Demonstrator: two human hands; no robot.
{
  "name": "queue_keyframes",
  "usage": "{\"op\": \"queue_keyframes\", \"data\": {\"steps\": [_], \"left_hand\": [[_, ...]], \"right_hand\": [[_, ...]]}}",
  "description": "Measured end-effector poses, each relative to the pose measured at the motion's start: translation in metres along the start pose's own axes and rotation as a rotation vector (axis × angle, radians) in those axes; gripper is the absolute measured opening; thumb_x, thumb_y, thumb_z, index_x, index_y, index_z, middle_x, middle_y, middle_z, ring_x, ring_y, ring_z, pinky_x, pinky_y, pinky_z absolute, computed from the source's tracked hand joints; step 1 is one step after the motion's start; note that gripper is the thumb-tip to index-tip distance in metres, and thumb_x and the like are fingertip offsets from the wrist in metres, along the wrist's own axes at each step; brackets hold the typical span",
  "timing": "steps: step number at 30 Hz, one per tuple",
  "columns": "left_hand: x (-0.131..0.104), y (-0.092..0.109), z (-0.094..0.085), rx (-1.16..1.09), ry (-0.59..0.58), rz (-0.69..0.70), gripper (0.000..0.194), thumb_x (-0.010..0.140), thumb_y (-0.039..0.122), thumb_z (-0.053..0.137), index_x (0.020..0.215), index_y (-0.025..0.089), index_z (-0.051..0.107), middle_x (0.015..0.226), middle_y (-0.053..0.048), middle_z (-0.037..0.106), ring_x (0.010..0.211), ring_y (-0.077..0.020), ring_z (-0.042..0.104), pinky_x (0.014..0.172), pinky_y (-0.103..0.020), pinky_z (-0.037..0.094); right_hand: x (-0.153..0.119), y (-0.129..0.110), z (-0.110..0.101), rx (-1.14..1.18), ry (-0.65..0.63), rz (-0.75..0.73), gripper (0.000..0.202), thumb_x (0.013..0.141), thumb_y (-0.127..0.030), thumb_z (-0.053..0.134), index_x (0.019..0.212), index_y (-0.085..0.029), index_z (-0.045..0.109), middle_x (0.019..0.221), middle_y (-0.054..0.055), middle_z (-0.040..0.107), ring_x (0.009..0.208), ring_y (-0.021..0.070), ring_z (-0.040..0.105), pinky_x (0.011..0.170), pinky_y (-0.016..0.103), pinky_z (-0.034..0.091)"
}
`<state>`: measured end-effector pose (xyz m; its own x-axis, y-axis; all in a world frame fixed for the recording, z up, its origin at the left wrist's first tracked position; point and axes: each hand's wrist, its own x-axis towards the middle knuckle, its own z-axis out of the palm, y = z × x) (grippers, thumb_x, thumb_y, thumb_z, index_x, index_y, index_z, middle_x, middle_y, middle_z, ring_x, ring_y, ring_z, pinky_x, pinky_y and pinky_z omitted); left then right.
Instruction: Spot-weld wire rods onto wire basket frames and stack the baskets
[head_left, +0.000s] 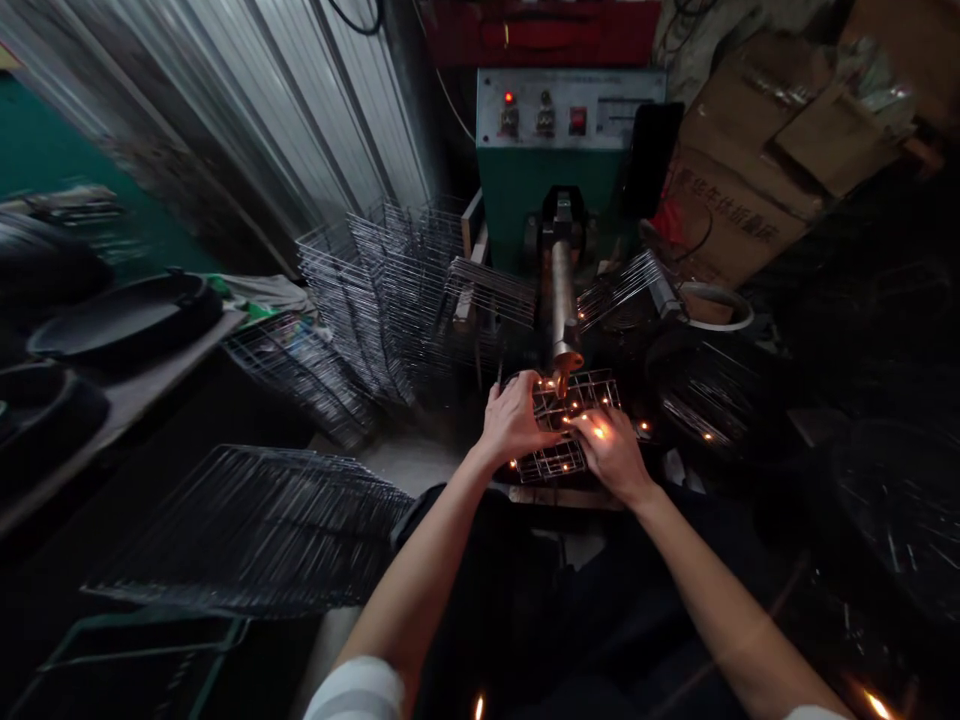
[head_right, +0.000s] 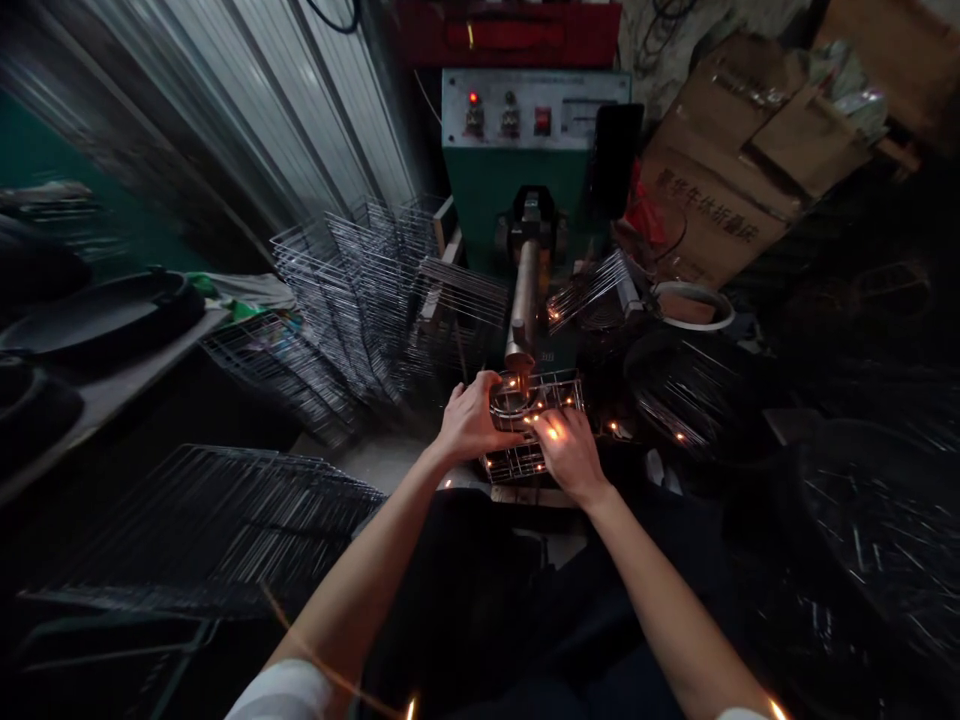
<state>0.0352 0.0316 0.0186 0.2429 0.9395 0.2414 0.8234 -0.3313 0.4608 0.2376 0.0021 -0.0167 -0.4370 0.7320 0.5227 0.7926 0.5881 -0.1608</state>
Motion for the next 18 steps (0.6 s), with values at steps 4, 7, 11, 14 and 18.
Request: {"op": "queue_keyframes", "data": {"steps": [4,7,11,14,18], "left_hand": [[0.017,-0.005,-0.004,0.022,-0.004,-0.025,0.087,0.055,0.054,0.081,0.123,0.024,0.037,0.118,-0.009,0.065,0.116,-0.0330,0.060,0.110,-0.057,0.033],[0.022,-0.008,-0.003,0.032,-0.002,-0.028,0.088,0.055,0.056,0.081,0.123,0.023,0.037,0.116,-0.010,0.066,0.115,-0.0340,0.061,0.107,-0.057,0.036],[0.027,-0.014,-0.003,0.020,-0.011,0.003,0.093,0.054,0.053,0.082,0.128,0.023,0.034,0.120,-0.012,0.065,0.117,-0.0354,0.060,0.107,-0.058,0.035],[0.038,-0.018,-0.005,0.033,-0.031,0.001,0.096,0.052,0.047,0.083,0.130,0.023,0.033,0.122,-0.013,0.065,0.117,-0.0363,0.061,0.106,-0.057,0.037],[0.051,-0.021,-0.011,0.042,-0.032,0.001,0.096,0.052,0.045,0.083,0.132,0.023,0.034,0.123,-0.014,0.065,0.118,-0.0368,0.061,0.106,-0.056,0.037]], "right_hand": [[0.015,0.001,0.004,-0.040,0.023,0.125,0.008,0.098,-0.023,0.060,0.094,-0.019,0.065,0.098,0.009,0.063,0.096,0.0274,0.053,0.084,0.039,0.038],[0.018,0.003,0.006,-0.025,0.061,0.152,0.009,0.099,-0.026,0.060,0.094,-0.020,0.063,0.099,0.008,0.062,0.097,0.0270,0.052,0.085,0.039,0.037],[0.019,0.011,0.007,-0.057,0.066,0.144,0.016,0.100,-0.033,0.058,0.097,-0.019,0.064,0.098,0.010,0.061,0.098,0.0289,0.051,0.084,0.040,0.035],[0.027,0.021,0.005,-0.056,0.038,0.120,0.016,0.102,-0.031,0.054,0.098,-0.019,0.064,0.099,0.010,0.061,0.098,0.0289,0.051,0.084,0.040,0.034],[0.038,0.033,0.003,-0.038,0.014,0.089,0.016,0.102,-0.026,0.051,0.094,-0.020,0.064,0.097,0.009,0.061,0.096,0.0272,0.051,0.084,0.040,0.033]]}}
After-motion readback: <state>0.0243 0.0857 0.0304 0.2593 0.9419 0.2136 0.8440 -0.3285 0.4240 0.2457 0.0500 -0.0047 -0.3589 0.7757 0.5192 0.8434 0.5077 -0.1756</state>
